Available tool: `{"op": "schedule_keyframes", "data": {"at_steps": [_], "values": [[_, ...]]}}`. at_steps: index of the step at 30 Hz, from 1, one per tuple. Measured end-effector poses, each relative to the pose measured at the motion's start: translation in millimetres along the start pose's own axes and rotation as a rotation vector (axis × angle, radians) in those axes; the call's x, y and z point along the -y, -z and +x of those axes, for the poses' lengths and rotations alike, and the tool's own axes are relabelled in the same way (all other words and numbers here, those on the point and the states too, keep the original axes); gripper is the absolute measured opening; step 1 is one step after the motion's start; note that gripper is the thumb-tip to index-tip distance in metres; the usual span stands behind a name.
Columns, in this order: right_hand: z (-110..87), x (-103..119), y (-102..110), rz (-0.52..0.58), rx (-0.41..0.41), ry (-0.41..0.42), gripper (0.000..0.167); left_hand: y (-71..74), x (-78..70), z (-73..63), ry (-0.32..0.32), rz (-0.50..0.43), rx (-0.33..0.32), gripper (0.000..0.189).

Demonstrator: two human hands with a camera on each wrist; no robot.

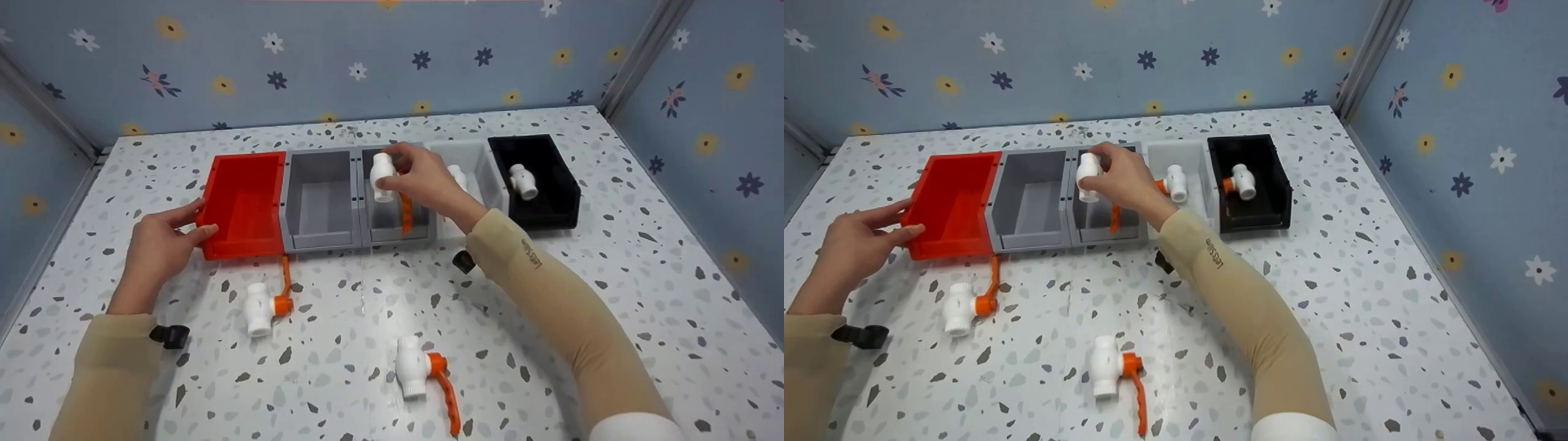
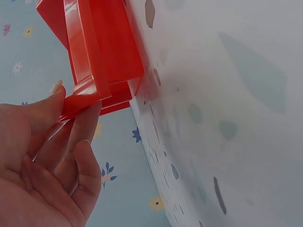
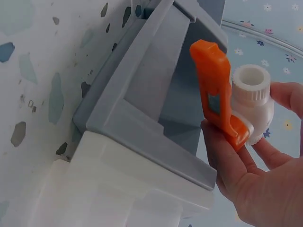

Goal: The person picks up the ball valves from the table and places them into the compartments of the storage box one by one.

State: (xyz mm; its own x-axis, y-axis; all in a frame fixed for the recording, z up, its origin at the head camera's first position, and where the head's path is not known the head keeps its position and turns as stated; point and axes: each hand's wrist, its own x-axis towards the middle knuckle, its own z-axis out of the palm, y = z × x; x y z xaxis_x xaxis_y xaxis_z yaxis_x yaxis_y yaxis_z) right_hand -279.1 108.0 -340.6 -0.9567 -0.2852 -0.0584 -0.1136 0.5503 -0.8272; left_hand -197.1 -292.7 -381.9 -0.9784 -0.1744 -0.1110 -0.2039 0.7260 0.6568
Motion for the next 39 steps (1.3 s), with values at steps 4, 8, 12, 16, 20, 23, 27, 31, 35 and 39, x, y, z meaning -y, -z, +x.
{"op": "schedule_keyframes", "data": {"at_steps": [4,8,12,16,20,23,27,31,35,39], "values": [[6.0,1,1,-0.016,0.006,-0.015,0.058,0.3,-0.3,-1.0,0.008,-0.002,0.004,0.065],[11.8,2,2,-0.03,0.006,-0.022,0.058,0.8,-0.9,-1.0,0.013,0.002,0.008,0.065],[16.8,3,1,-0.042,0.002,-0.035,0.058,0.9,-1.7,0.2,0.015,0.008,0.014,0.065],[22.5,3,-2,-0.056,-0.014,-0.047,0.058,1.0,-1.5,0.8,0.016,0.012,0.016,0.065],[29.0,2,-4,-0.116,-0.042,-0.049,0.055,0.3,-0.7,0.7,0.014,0.011,0.012,0.065],[33.6,2,-6,-0.193,-0.059,-0.068,0.054,-0.4,-1.0,0.7,-0.004,0.019,0.003,0.065],[38.8,6,-8,-0.295,-0.052,-0.101,0.058,-0.4,-1.1,1.5,-0.018,0.027,-0.003,0.065],[44.4,10,-11,-0.355,-0.017,-0.123,0.06,0.1,-0.9,1.2,-0.006,0.022,0.004,0.065],[49.0,13,-14,-0.407,0.024,-0.144,0.059,0.2,-0.3,0.4,0.002,0.015,0.011,0.066],[51.3,16,-16,-0.445,0.052,-0.18,0.058,0.4,-0.2,-0.3,0.001,0.012,0.014,0.066]]}}
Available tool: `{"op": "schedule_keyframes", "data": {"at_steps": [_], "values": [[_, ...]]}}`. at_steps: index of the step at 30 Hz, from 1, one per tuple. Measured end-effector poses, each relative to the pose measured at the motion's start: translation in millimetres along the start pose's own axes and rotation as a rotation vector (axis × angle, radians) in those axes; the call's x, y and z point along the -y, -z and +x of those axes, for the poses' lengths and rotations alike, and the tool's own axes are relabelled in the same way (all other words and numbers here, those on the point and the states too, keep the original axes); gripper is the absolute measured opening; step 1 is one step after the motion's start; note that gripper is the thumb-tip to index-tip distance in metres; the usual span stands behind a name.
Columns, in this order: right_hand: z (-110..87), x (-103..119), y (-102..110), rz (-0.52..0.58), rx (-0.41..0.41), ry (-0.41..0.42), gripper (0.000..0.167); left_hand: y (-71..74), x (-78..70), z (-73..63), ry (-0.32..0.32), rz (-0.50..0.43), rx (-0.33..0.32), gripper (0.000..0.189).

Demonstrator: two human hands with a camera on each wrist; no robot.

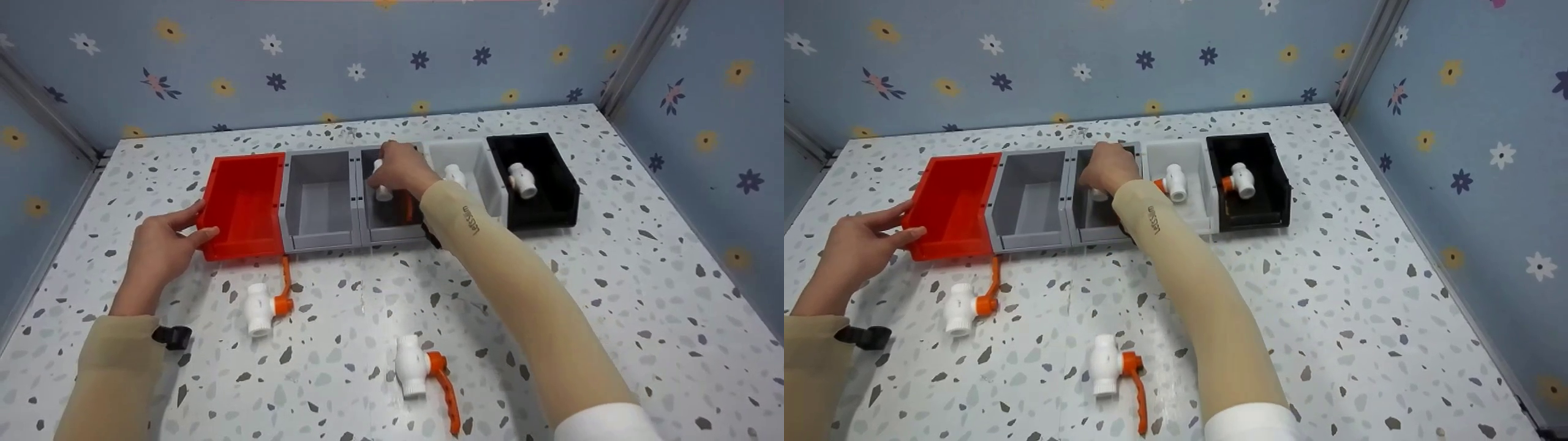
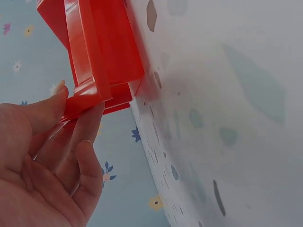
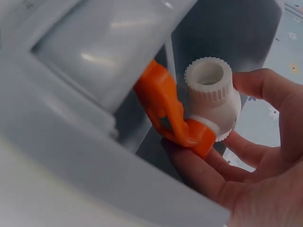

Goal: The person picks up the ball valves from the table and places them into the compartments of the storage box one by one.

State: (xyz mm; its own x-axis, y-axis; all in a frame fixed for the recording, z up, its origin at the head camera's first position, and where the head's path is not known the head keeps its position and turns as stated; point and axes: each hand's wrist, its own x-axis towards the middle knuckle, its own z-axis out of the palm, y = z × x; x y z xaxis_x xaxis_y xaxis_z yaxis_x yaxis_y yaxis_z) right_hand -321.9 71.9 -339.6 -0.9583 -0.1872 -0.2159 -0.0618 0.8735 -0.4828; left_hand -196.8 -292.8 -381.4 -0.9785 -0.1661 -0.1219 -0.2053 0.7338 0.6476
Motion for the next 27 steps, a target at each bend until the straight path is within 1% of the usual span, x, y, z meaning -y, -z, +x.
{"op": "schedule_keyframes", "data": {"at_steps": [2,6,9,10,14,17,24,27], "values": [[0.8,1.3,-0.9,-0.015,0.01,-0.011,0.058,0.3,0.3,-0.4,0.0,0.0,-0.002,0.067],[2.1,3.8,-3.5,-0.032,0.037,-0.026,0.061,2.2,1.1,-1.5,0.021,-0.012,0.001,0.068],[3.5,5.6,-5.1,-0.027,0.062,-0.046,0.059,4.0,1.0,-1.9,0.036,-0.024,0.01,0.069],[4.2,5.9,-5.3,-0.029,0.071,-0.053,0.057,4.4,0.9,-1.8,0.038,-0.025,0.013,0.07],[7.0,4.6,-5.3,-0.033,0.127,-0.066,0.031,4.4,-0.8,-1.5,0.037,-0.029,0.023,0.071],[6.9,3.5,-4.2,-0.048,0.166,-0.061,0.02,3.5,-1.7,-0.8,0.042,-0.026,0.028,0.072],[3.2,6.1,-0.5,-0.12,0.166,-0.057,0.02,2.2,-1.2,-0.1,0.052,-0.033,0.034,0.072],[2.3,7.0,0.0,-0.152,0.169,-0.072,0.017,0.1,-0.4,-0.3,0.048,-0.037,0.037,0.072]]}}
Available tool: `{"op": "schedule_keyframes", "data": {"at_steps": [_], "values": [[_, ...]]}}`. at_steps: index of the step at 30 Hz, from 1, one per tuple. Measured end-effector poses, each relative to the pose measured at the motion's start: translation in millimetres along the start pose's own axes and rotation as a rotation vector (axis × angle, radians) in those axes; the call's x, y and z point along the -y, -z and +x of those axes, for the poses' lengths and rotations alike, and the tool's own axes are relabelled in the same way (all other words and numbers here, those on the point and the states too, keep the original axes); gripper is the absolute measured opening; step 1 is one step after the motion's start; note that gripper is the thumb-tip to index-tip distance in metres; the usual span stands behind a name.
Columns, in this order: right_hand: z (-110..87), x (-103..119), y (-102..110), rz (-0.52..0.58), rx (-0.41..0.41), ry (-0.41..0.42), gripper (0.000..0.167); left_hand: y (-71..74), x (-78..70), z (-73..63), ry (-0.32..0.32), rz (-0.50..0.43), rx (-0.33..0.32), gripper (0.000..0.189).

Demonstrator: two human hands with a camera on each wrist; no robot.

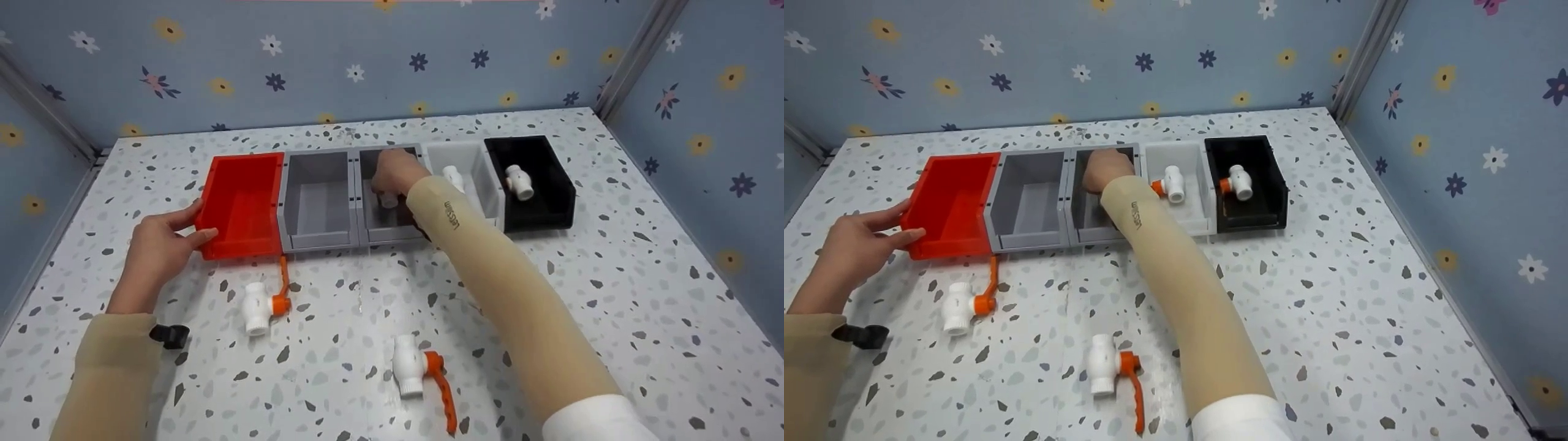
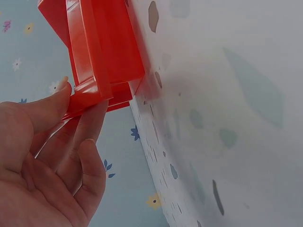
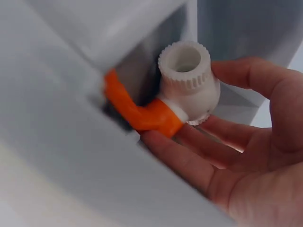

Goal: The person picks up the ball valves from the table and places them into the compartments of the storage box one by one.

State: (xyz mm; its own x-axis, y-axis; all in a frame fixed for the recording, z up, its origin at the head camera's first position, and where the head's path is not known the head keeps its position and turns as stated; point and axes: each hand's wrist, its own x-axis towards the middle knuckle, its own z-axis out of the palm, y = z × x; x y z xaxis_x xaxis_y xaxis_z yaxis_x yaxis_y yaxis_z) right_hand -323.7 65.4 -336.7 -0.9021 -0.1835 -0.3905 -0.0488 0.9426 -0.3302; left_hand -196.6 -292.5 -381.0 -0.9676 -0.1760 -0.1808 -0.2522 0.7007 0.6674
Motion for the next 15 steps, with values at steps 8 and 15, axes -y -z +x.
{"op": "schedule_keyframes", "data": {"at_steps": [8,15], "values": [[-2.4,4.1,2.8,-0.094,0.037,-0.033,0.02,-1.8,-0.1,0.6,0.004,-0.004,-0.001,0.072],[-3.3,8.2,8.0,-0.147,0.055,-0.001,0.014,-0.1,0.1,-0.8,0.006,-0.002,-0.003,0.073]]}}
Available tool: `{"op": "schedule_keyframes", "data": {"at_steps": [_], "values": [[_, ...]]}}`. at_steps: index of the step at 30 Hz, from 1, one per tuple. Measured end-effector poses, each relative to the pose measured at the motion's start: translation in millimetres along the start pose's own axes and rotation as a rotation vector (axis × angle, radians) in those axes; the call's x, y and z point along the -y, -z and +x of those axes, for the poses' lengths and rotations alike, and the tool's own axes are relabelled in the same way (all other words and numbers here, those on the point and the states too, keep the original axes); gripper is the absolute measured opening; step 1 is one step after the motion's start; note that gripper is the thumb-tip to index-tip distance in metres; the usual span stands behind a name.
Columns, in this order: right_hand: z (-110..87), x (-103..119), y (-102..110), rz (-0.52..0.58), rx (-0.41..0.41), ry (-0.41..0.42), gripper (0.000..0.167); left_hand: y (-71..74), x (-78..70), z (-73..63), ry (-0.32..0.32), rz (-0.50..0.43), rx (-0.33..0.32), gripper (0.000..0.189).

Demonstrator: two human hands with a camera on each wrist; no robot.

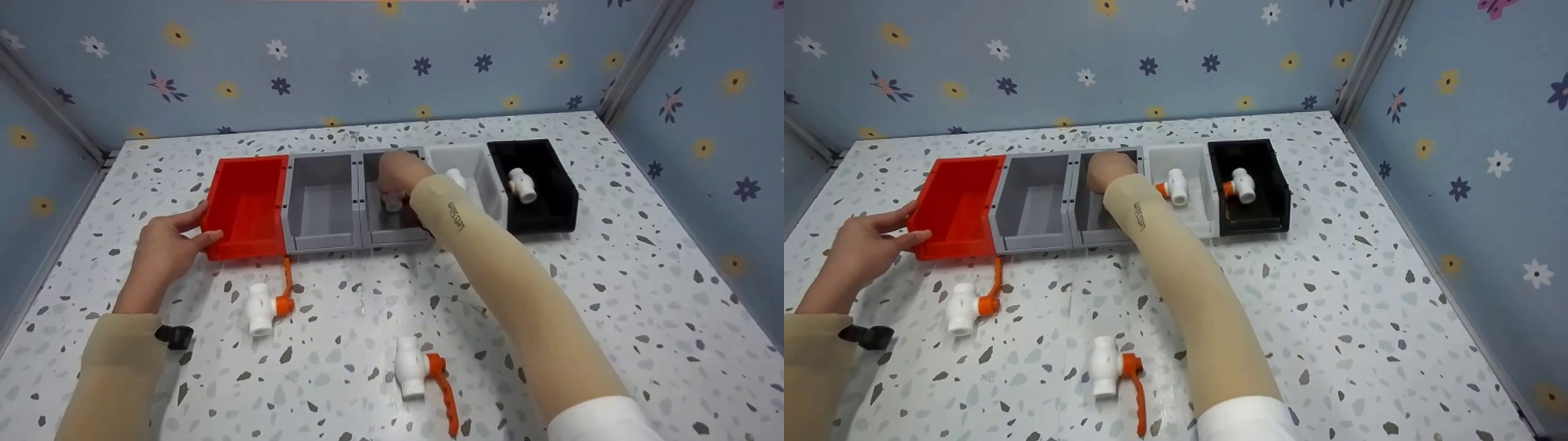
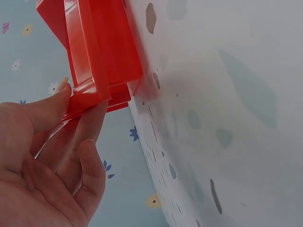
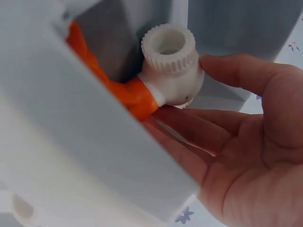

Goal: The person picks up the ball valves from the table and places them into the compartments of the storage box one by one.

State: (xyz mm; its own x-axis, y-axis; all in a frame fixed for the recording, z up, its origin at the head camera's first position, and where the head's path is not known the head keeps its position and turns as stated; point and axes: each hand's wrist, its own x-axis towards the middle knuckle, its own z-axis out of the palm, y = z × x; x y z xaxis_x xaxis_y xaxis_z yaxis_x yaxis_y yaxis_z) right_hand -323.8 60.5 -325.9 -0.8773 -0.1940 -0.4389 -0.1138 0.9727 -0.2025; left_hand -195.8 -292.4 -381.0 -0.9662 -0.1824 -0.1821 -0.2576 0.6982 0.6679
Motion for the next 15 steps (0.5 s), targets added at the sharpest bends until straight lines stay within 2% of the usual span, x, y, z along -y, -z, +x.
{"op": "schedule_keyframes", "data": {"at_steps": [6,11,15], "values": [[1.0,-3,1,-0.009,-0.056,0.045,0.011,-1.1,-0.3,-0.2,0.008,0.0,0.01,0.074],[-4.8,-10,2,0.022,-0.076,0.069,0.016,-1.3,-1.0,0.2,0.011,-0.005,0.013,0.073],[-13.9,-17,1,0.008,-0.141,0.148,0.017,-1.2,-1.2,0.2,0.011,0.001,0.002,0.073]]}}
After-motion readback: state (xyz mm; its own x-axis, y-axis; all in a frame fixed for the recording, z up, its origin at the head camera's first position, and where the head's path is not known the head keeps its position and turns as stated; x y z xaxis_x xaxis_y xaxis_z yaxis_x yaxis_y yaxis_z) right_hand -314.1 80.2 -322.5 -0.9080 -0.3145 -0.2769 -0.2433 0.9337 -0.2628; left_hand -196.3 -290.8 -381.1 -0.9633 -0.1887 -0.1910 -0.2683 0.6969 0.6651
